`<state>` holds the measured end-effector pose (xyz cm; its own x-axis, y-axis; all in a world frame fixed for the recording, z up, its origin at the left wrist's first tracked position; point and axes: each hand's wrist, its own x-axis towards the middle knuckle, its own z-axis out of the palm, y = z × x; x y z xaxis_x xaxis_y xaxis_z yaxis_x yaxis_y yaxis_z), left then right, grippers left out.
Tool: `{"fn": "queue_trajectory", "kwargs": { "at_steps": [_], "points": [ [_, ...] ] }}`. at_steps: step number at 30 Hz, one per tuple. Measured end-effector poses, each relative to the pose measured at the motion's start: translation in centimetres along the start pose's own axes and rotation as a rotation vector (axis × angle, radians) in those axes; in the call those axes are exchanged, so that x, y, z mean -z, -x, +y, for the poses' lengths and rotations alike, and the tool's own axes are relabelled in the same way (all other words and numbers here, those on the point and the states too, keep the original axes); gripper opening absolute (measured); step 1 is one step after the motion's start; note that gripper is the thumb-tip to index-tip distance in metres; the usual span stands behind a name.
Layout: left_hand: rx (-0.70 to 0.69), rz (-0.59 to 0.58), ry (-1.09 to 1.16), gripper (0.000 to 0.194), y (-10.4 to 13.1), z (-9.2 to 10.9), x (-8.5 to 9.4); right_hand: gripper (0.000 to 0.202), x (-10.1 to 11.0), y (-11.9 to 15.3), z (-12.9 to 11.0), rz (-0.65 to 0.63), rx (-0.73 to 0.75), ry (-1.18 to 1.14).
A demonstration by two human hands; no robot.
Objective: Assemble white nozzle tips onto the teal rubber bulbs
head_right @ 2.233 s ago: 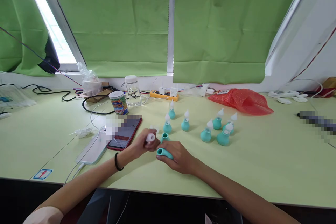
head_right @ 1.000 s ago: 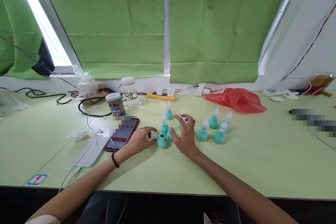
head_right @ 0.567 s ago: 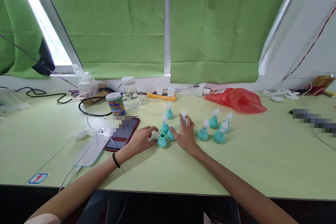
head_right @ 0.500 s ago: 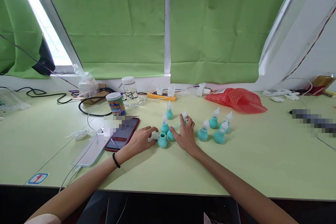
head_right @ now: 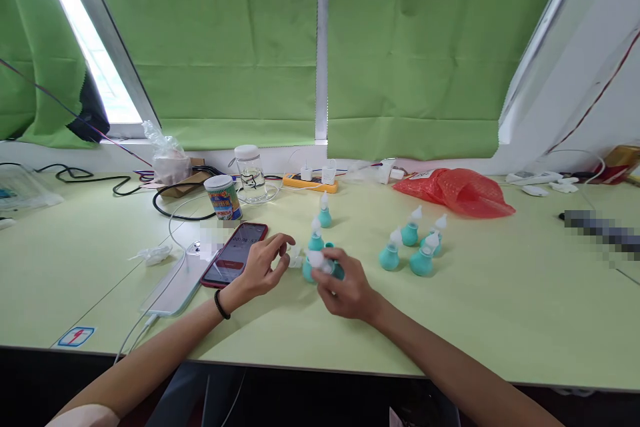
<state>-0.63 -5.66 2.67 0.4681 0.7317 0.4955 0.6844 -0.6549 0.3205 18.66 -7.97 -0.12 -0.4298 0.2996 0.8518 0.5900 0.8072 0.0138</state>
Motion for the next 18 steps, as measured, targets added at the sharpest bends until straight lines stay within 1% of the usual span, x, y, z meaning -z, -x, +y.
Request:
{"fn": "queue_trajectory", "kwargs": {
  "at_steps": [2,5,7,10,12,15,17,18],
  "points": [
    [-0.090,0.008,0.107,0.031,0.4,-0.1,0.2,0.024,0.0,-0.1,-0.5,-0.116,0.103,-0.016],
    [-0.221,-0.078,0.200,0.041,0.7,0.1,0.3,0.023,-0.1,-0.5,-1.1,-0.208,0.152,-0.017],
    [-0.231,-0.133,0.213,0.042,0.6,0.5,0.1,0.023,-0.2,-0.7,-1.2,-0.251,0.164,-0.036],
    [-0.117,-0.165,0.292,0.042,0.3,0.9,-0.4,0.026,-0.5,-0.5,-1.3,-0.277,0.134,-0.056],
    [-0.012,-0.181,0.447,0.044,0.0,1.0,-0.7,0.029,-0.8,-0.3,-1.4,-0.258,0.085,-0.075],
    [0.136,-0.238,0.719,0.046,-0.3,0.7,-1.2,0.031,-0.9,-0.1,-1.6,-0.226,0.024,-0.105],
    [0.233,-0.265,0.857,0.048,-0.6,0.5,-1.3,0.030,-0.8,-0.2,-1.7,-0.208,0.040,-0.092],
    [0.278,-0.259,0.905,0.049,-0.7,0.3,-1.3,0.029,-0.7,-0.3,-1.7,-0.195,0.060,-0.079]
  ]
}}
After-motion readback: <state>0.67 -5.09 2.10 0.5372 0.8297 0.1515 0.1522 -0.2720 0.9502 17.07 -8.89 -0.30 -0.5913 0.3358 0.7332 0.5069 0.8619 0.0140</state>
